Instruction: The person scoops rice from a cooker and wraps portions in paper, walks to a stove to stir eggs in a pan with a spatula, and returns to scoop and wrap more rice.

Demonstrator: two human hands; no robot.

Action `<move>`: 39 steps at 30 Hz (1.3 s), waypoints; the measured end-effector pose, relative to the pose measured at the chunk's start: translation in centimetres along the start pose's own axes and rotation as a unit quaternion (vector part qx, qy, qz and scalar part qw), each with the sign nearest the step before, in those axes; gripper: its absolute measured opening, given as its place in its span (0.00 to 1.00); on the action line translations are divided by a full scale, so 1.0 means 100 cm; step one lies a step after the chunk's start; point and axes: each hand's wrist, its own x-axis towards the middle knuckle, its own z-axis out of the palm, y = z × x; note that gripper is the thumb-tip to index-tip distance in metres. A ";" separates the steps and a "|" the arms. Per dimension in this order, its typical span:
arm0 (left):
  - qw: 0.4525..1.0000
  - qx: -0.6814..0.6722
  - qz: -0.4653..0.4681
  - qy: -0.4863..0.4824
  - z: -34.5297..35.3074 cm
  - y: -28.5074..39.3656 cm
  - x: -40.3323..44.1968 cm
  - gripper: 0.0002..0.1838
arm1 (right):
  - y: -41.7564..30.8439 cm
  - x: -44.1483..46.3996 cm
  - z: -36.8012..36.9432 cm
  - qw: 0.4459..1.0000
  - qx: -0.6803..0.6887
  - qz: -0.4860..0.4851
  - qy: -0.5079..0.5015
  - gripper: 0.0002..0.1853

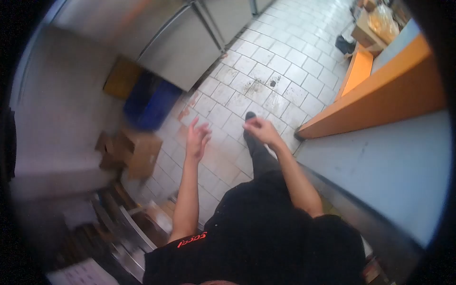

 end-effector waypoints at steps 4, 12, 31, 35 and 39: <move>0.977 -0.125 0.023 -0.172 0.069 0.067 0.185 0.55 | -0.119 0.136 -0.014 0.973 0.112 -0.165 -0.115 0.27; 0.999 -0.018 -0.009 -0.043 0.172 0.171 0.484 0.51 | -0.342 0.349 -0.144 0.925 0.351 -0.097 -0.105 0.34; 0.901 0.177 -0.132 -0.374 0.752 0.276 1.234 0.35 | -0.415 0.762 -0.762 0.675 0.353 -0.052 0.646 0.41; 0.897 0.271 -0.156 -0.313 0.853 0.227 1.402 0.43 | -0.383 0.824 -0.921 0.597 0.381 -0.022 0.705 0.44; 0.885 0.395 -0.211 -0.126 0.853 0.169 1.547 0.52 | -0.426 0.942 -1.100 0.617 0.430 -0.042 0.658 0.46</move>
